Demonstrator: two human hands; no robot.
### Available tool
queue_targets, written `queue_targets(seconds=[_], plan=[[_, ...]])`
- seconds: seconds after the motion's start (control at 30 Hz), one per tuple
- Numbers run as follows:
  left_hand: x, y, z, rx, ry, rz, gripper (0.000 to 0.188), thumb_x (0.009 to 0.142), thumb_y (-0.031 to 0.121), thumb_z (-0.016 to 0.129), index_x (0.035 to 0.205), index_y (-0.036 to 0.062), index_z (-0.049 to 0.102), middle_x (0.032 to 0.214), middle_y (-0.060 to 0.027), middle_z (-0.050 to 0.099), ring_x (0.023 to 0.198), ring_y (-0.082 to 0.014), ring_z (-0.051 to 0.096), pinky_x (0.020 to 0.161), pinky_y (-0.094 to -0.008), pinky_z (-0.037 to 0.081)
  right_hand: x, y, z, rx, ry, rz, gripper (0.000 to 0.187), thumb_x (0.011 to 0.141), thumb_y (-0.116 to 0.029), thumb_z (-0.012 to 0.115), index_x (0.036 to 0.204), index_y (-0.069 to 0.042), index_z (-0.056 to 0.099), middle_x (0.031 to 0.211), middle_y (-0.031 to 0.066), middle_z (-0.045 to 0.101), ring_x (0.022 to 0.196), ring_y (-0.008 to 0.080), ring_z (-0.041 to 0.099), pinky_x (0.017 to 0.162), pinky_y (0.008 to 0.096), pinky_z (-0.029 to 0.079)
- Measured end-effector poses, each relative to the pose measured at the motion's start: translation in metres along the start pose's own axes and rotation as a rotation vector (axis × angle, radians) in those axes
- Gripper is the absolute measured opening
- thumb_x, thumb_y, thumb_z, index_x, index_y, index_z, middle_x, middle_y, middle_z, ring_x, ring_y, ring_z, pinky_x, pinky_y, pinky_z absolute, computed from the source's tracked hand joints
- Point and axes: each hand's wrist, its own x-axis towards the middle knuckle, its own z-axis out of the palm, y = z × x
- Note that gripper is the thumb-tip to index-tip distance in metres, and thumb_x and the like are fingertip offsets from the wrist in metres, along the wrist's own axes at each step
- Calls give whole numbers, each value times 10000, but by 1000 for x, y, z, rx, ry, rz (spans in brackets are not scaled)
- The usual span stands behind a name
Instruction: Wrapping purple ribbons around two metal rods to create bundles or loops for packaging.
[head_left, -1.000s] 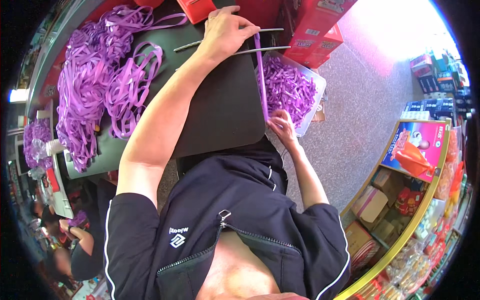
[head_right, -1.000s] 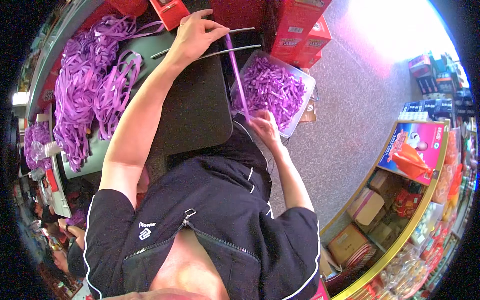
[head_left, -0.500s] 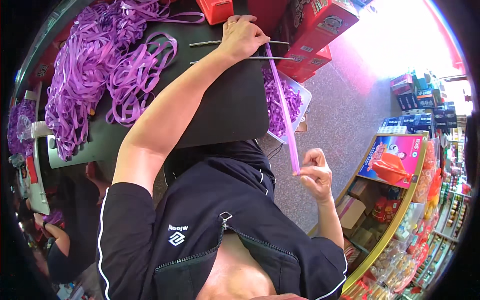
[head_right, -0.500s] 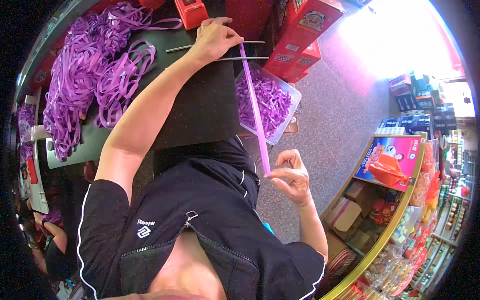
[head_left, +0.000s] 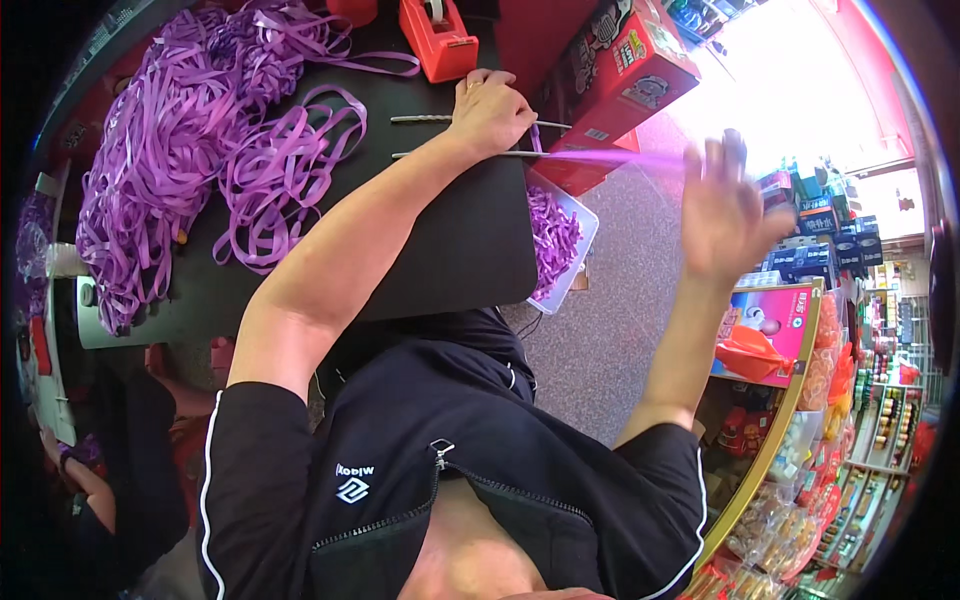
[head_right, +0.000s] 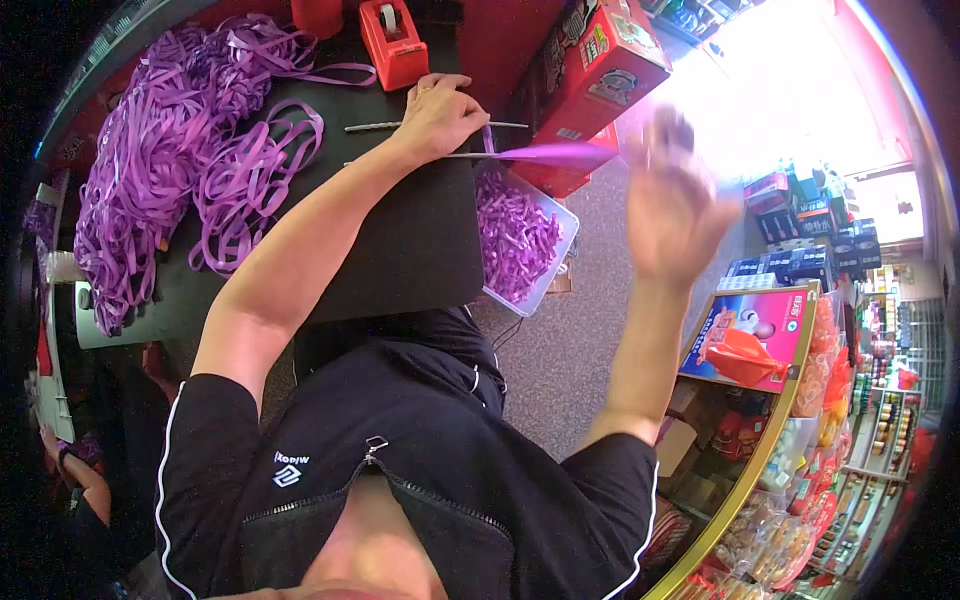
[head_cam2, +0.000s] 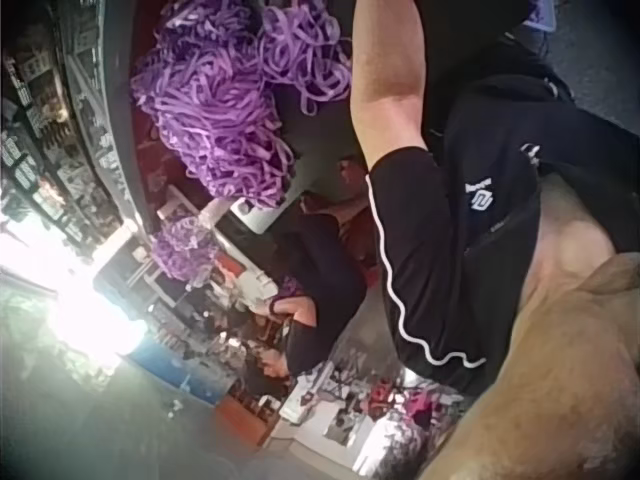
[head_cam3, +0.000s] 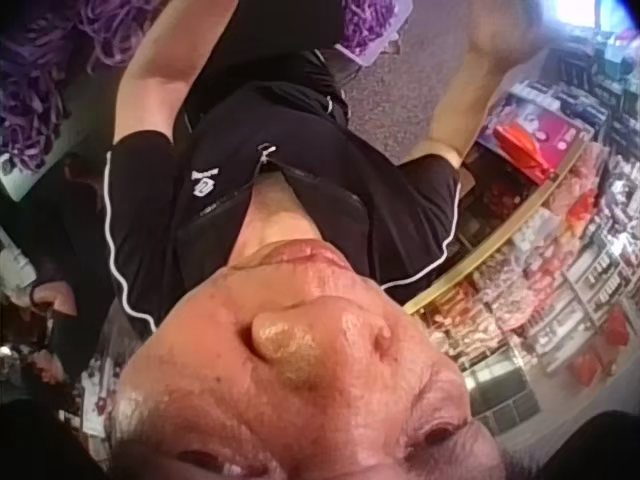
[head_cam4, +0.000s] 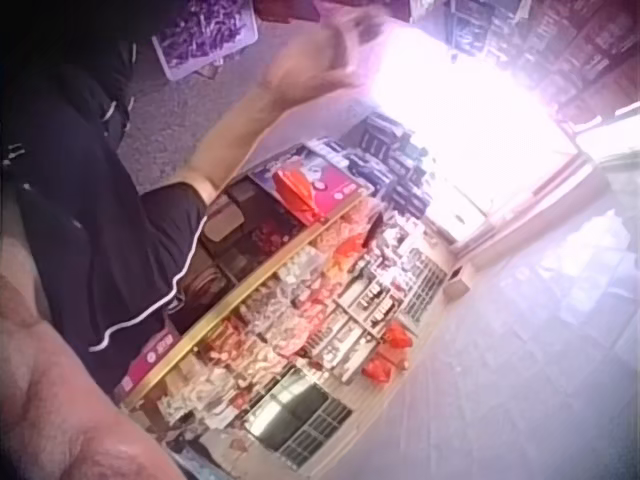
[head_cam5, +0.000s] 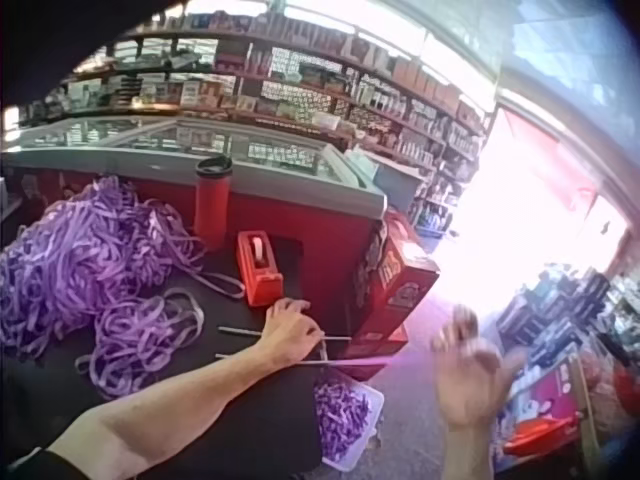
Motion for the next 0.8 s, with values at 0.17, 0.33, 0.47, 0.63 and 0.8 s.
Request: queue_targets(seconds=[0.17, 0.33, 0.47, 0.63, 0.8], plan=[[-2, 2, -16, 1, -122, -16, 192, 724, 256, 650, 878, 208, 754, 1352, -121, 454, 1275, -350, 322, 1058, -463, 242, 141, 75, -15, 481, -201, 116, 732, 931, -586, 359, 1331, 24, 422, 1418, 86, 392, 1287, 220, 282, 1031, 365, 293], [-3, 2, -15, 11, -97, -13, 208, 714, 197, 668, 907, 197, 747, 1309, -99, 485, 1241, -342, 357, 1046, -448, 267, 198, 147, -27, -141, -144, 304, 740, 920, -601, 381, 1391, -30, 379, 1345, 26, 522, 1138, 46, 454, 711, 211, 297], [-2, 5, -16, -10, -89, -8, 170, 728, 197, 678, 882, 165, 741, 1142, -66, 552, 1134, -314, 422, 1003, -430, 311, 193, 212, -34, -232, -55, 398, 691, 933, -610, 325, 1252, -49, 569, 1488, 27, 337, 1308, 124, 297, 946, 248, 252], [-7, 4, -18, 9, -76, -56, 150, 720, 204, 706, 840, 119, 733, 1015, -50, 599, 1089, -292, 439, 988, -437, 288, 171, 284, -40, 87, -87, 543, 640, 972, -518, 328, 1274, 16, 513, 1410, 166, 415, 1252, 162, 403, 992, 259, 316], [-6, 13, -15, 16, -30, -78, 109, 706, 165, 720, 801, 112, 725, 1011, -39, 588, 1064, -282, 451, 978, -435, 282, 126, 347, -72, -44, 0, 593, 687, 932, -613, 317, 1178, -52, 628, 1421, 106, 400, 1311, 207, 325, 1090, 373, 215]])
